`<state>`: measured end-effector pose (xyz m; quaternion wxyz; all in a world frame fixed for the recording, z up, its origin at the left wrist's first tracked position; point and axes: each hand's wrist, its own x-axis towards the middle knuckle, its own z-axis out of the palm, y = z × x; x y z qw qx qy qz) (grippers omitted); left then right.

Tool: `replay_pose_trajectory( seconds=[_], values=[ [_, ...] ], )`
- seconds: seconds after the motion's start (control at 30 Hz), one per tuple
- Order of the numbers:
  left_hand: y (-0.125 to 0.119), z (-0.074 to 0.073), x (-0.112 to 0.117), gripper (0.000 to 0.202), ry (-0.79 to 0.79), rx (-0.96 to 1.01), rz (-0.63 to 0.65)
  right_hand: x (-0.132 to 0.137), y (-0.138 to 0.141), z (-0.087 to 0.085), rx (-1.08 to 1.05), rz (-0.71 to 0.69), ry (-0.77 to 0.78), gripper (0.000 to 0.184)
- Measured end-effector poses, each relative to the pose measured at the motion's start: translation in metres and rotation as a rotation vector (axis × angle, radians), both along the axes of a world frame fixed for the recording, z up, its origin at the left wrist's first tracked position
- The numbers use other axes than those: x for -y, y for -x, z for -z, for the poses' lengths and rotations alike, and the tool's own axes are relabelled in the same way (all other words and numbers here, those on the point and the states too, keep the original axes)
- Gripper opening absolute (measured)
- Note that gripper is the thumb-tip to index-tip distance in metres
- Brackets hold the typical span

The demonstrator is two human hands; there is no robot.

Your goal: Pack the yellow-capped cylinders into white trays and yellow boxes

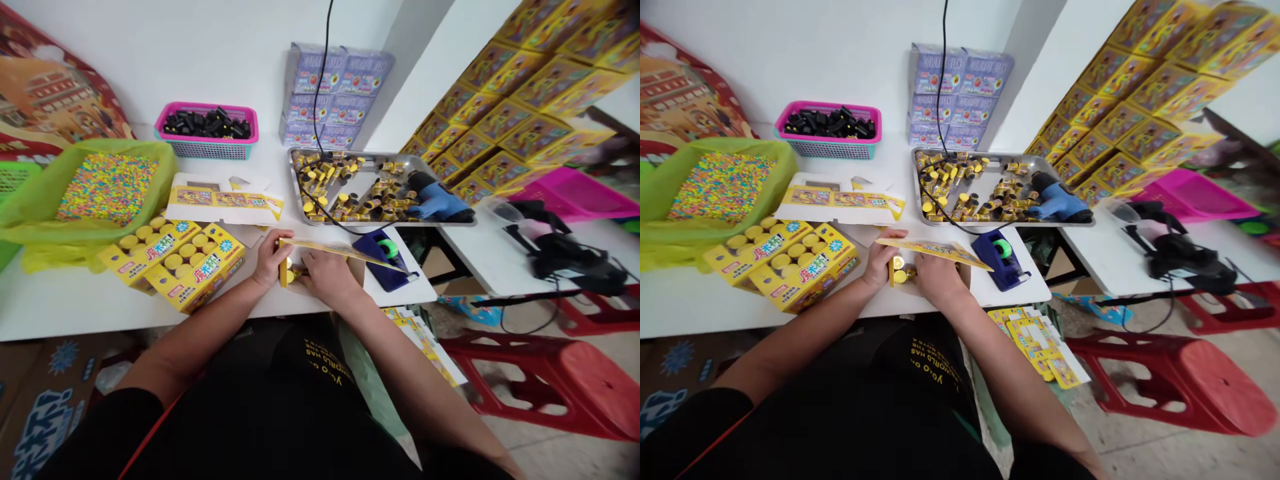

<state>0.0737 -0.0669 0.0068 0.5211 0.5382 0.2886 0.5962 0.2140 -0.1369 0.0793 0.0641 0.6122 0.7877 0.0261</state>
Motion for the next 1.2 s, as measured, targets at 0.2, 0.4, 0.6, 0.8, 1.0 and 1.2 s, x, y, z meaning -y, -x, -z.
replay_pose_trajectory(
  seconds=[0.2,0.4,0.6,0.8,1.0,1.2],
  values=[
    [0.002,-0.001,0.001,0.046,-0.005,0.017,0.014,-0.009,0.019,0.006,0.012,-0.162,0.024,0.029],
    [0.001,-0.001,0.001,0.045,0.026,0.02,-0.008,-0.02,-0.002,0.015,-0.247,-0.313,0.041,0.019],
    [0.0,-0.001,0.002,0.044,0.045,0.033,-0.03,-0.016,-0.023,0.024,-0.478,-0.34,-0.05,0.046],
    [0.002,-0.002,0.003,0.047,0.045,0.029,-0.022,-0.006,-0.022,0.034,-0.601,-0.219,-0.073,0.027],
    [0.001,-0.004,0.005,0.047,0.049,0.034,-0.023,0.003,-0.028,0.021,-0.565,-0.22,-0.143,0.03],
    [0.003,-0.001,-0.001,0.048,0.049,0.011,-0.024,-0.007,-0.01,0.01,-0.173,-0.024,-0.067,0.024]
  ],
)
